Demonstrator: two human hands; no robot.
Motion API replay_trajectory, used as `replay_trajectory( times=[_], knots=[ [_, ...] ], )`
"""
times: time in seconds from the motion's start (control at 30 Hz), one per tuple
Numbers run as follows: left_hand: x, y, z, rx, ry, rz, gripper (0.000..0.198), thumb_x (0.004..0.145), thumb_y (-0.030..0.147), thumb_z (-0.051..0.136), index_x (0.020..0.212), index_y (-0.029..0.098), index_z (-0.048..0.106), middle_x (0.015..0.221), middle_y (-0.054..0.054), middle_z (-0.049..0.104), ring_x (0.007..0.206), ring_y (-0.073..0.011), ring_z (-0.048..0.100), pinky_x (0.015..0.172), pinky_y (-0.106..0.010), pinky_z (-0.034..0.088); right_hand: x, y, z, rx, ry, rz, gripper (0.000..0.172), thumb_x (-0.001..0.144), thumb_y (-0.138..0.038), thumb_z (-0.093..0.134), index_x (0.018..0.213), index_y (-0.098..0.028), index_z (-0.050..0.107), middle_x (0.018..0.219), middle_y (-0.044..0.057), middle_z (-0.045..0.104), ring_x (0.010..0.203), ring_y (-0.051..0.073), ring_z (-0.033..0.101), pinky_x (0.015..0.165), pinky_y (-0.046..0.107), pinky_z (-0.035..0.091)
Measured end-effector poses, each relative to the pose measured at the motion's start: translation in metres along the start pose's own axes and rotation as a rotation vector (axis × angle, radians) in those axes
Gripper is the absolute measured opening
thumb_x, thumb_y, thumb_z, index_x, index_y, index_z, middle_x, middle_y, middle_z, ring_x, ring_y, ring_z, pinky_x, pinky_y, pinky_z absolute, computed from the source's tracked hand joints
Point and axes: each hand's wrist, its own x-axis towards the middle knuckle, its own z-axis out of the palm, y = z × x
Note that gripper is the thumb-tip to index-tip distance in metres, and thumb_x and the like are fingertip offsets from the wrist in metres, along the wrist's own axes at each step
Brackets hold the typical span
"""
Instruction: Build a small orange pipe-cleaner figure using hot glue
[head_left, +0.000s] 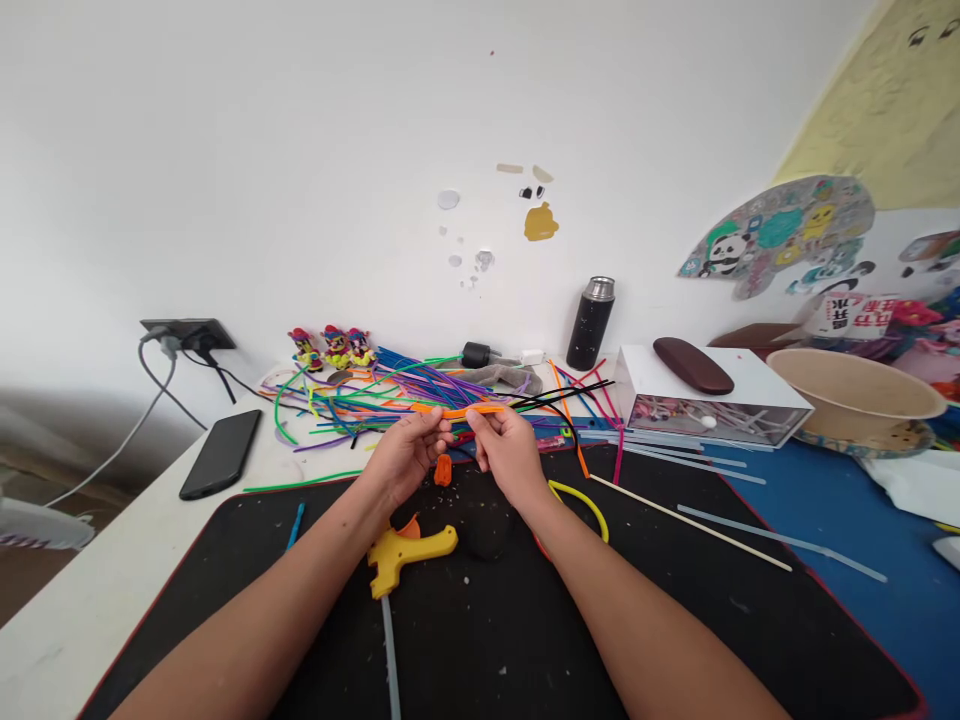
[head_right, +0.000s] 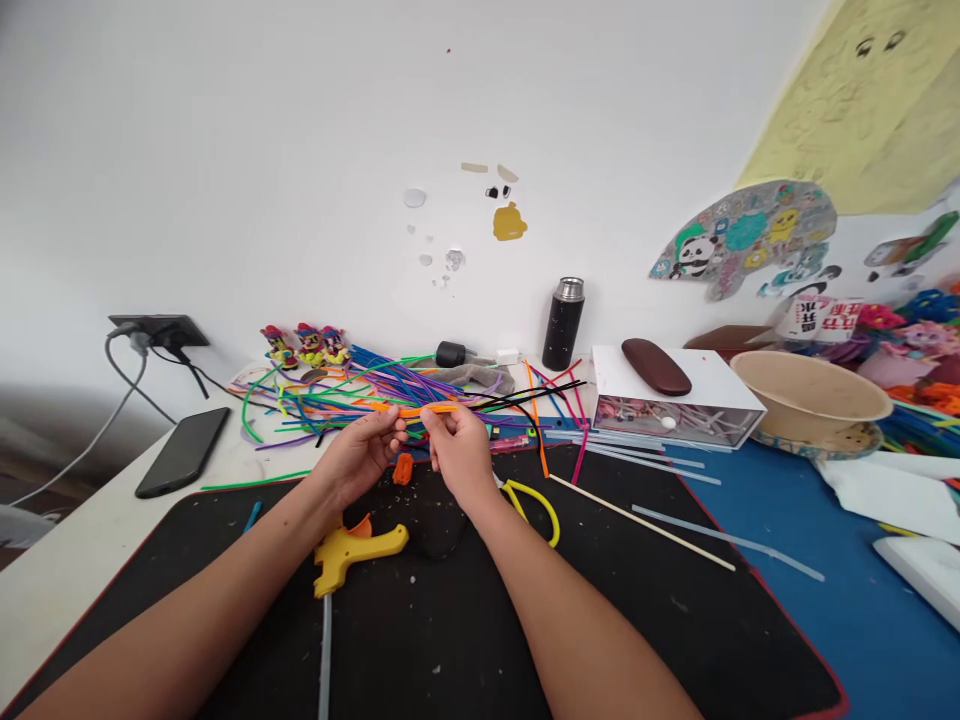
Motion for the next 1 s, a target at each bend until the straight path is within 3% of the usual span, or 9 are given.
replay_trajectory(
  times=[0.37,0.63,0.8,1.0],
  knots=[
    [-0.0031,0.0001,-0.003,0.061,-0.07,-0.006,0.014,0.081,0.014,0.083,0.073,0.01,0.072,0.064,-0.004,0.071,0.052,-0.0099,0.065,0.046,-0.015,0.052,-0.0015,-0.0065,-0.0006,0.034,-0.027,-0.006,0.036,0.086,-0.055,0.072,0.085,-0.019,0.063,0.049,-0.009,0.05,0.035,0.008,0.042,0.036,0.021,0.03],
    [-0.0057,0.0027,-0.007,0.236,-0.179,0.037,0.041,0.06,0.038,0.1,0.067,0.01,0.072,0.063,-0.005,0.071,0.05,-0.0097,0.063,0.047,-0.017,0.049,-0.0017,-0.006,-0.0023,0.065,-0.076,0.065,0.04,0.085,-0.058,0.073,0.081,-0.021,0.06,0.046,-0.01,0.047,0.034,0.008,0.04,0.036,0.02,0.026],
    [-0.0103,0.0044,-0.0046,0.363,-0.236,0.054,0.045,0.059,0.047,0.1,0.065,0.011,0.073,0.065,-0.006,0.072,0.053,-0.0109,0.064,0.05,-0.019,0.05,0.0004,-0.0034,-0.0047,0.1,-0.096,0.108,0.046,0.081,-0.064,0.075,0.079,-0.021,0.059,0.046,-0.01,0.046,0.034,0.008,0.04,0.036,0.02,0.026],
    [-0.0111,0.0072,-0.0049,0.427,-0.211,0.09,0.048,0.058,0.053,0.098,0.068,0.014,0.072,0.069,-0.005,0.073,0.057,-0.0125,0.066,0.054,-0.022,0.05,-0.001,-0.006,-0.0045,0.091,-0.141,0.112,0.05,0.08,-0.067,0.076,0.078,-0.021,0.057,0.045,-0.01,0.046,0.034,0.008,0.04,0.035,0.02,0.022]
  ],
)
